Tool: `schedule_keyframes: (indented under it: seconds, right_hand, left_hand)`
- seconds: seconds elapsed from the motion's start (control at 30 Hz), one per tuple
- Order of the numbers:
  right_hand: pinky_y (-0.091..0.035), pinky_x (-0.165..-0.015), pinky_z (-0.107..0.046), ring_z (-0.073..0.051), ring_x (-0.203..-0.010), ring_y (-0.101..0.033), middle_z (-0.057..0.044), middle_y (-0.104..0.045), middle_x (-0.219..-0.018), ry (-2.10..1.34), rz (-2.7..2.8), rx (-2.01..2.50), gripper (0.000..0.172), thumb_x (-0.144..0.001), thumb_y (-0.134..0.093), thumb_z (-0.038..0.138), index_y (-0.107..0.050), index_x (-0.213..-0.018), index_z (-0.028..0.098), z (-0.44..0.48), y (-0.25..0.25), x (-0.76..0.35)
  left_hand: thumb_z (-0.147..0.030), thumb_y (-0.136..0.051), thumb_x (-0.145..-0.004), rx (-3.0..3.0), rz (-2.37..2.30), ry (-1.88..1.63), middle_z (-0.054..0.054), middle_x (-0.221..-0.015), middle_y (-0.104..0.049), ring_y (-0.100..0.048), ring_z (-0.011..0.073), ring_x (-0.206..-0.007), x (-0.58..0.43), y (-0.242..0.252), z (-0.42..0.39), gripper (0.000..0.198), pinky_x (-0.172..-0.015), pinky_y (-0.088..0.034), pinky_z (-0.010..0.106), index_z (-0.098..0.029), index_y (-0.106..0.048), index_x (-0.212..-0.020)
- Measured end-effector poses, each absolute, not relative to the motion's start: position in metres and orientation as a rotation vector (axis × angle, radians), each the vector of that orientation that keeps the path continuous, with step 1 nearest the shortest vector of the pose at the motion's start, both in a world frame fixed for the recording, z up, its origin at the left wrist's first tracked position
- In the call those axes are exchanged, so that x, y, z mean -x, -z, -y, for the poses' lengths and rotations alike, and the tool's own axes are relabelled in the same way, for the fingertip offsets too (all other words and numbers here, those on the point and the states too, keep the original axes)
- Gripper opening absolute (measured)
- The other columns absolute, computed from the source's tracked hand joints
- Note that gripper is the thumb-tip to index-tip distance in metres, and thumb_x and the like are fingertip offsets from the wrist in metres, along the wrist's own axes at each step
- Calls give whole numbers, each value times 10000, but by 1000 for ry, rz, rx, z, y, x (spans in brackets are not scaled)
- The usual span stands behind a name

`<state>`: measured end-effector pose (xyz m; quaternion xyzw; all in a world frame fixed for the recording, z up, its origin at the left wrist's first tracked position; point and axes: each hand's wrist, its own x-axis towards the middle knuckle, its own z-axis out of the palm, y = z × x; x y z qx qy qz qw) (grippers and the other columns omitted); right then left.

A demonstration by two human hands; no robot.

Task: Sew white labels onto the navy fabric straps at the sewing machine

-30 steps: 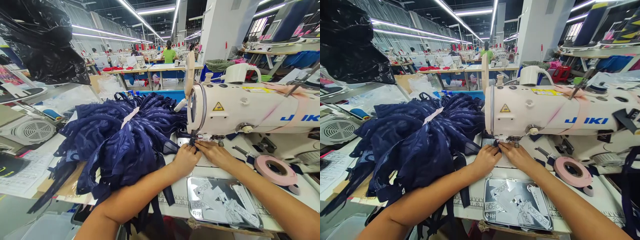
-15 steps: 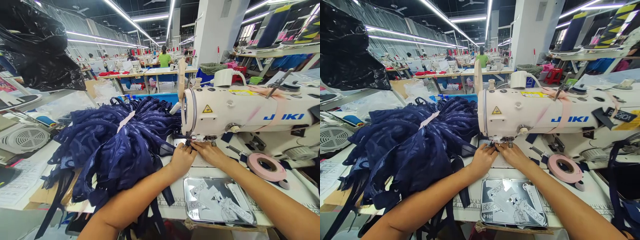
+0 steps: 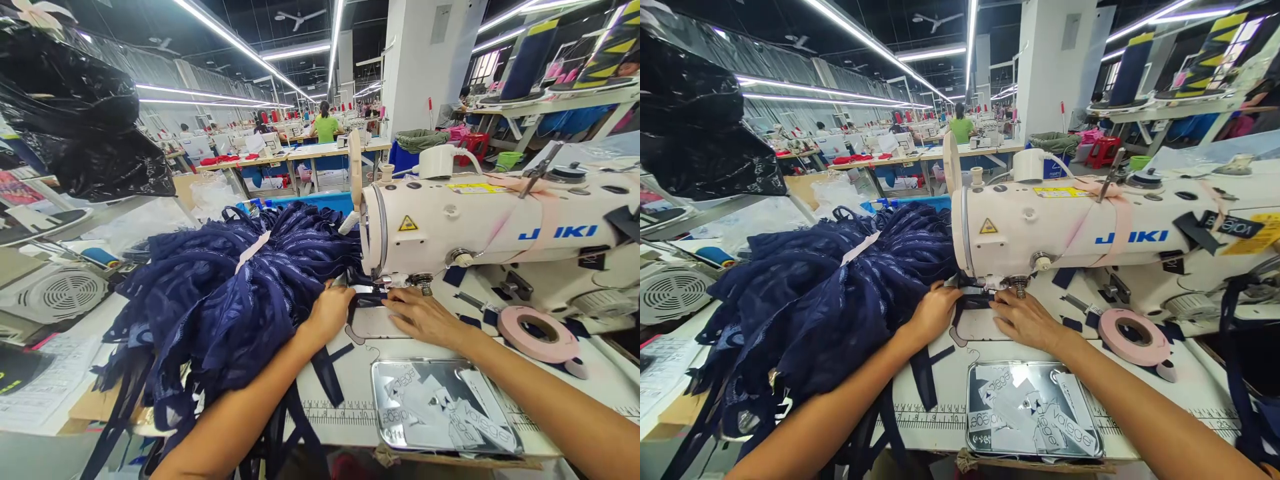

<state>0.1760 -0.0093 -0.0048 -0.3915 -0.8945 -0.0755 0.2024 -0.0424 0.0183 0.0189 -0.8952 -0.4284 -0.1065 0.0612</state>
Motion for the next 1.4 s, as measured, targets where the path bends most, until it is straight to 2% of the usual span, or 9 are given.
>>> schedule_keyframes:
  seconds: [0.1, 0.2, 0.37, 0.53, 0.63, 0.77, 0.93, 1.13, 1.4]
  right_hand:
    - [-507, -724, -358, -207, -860, -571, -117, -602, -973, 210, 2501, 1081, 307, -858, -387, 243, -612, -1041, 138, 13, 5, -171]
    - [-496, -743, -357, -200, -842, -552, -105, -590, -959, 204, 2510, 1077, 283, -863, -385, 228, -611, -1015, 151, 13, 3, -169]
    - [-491, -746, -357, -196, -839, -528, -97, -579, -952, 132, 2478, 1066, 274, -862, -379, 203, -611, -1000, 162, 10, 5, -170]
    - [-487, -766, -330, -178, -878, -535, -79, -573, -975, -41, 2406, 1022, 271, -866, -382, 184, -616, -1002, 194, 6, 10, -176]
    - [-483, -771, -318, -165, -875, -536, -65, -574, -968, -48, 2412, 957, 262, -868, -394, 177, -605, -1023, 204, 5, 9, -177]
    - [-480, -736, -349, -199, -837, -526, -101, -587, -919, 284, 2549, 920, 246, -853, -394, 125, -612, -967, 140, 8, 6, -172]
    - [-471, -700, -339, -192, -741, -512, -87, -577, -792, 548, 2670, 956, 222, -806, -418, 44, -613, -889, 109, 15, 1, -164]
    - [-474, -706, -317, -182, -734, -514, -82, -575, -781, 570, 2612, 923, 201, -810, -421, 59, -610, -834, 125, 16, 0, -163]
    - [-490, -720, -332, -193, -792, -534, -93, -588, -838, 567, 2571, 930, 215, -810, -412, 73, -610, -858, 142, 16, 2, -164]
  left_hand:
    - [34, -408, -704, 2759, 1344, 468, 59, -884, -675, -621, 165, -825, 42, -17, -27, 346, -887, -426, 357, -136, -601, -936]
    - [2, -434, -701, 2842, 1150, 581, 83, -1067, -635, -565, 189, -1021, 36, -14, -24, 366, -968, -356, 416, -132, -585, -1007]
    - [-23, -426, -735, 2966, 982, 433, 76, -1190, -576, -492, 183, -1136, 34, -10, -10, 406, -992, -329, 428, -146, -553, -1101]
    - [-89, -441, -773, 2922, 991, 263, 105, -1293, -484, -430, 231, -1198, 35, -6, -1, 436, -977, -341, 448, -116, -480, -1207]
    - [-126, -444, -790, 2858, 985, 207, 119, -1298, -475, -425, 250, -1195, 32, -5, 3, 427, -966, -345, 452, -96, -470, -1215]
    - [-145, -429, -810, 2778, 863, 242, 131, -1231, -526, -454, 258, -1144, 29, -9, 12, 340, -943, -347, 440, -89, -532, -1129]
    - [-148, -447, -788, 2693, 1081, 147, 106, -810, -628, -559, 226, -784, 32, -13, 26, 182, -700, -430, 365, -96, -620, -814]
    - [-177, -473, -766, 2586, 1347, 316, 107, -1189, -540, -475, 254, -1031, 42, -10, 20, 435, -850, -403, 394, -90, -481, -1193]
    - [-172, -467, -770, 2591, 1353, 305, 121, -1143, -556, -472, 260, -1023, 42, -11, 20, 381, -849, -399, 398, -116, -528, -1142]
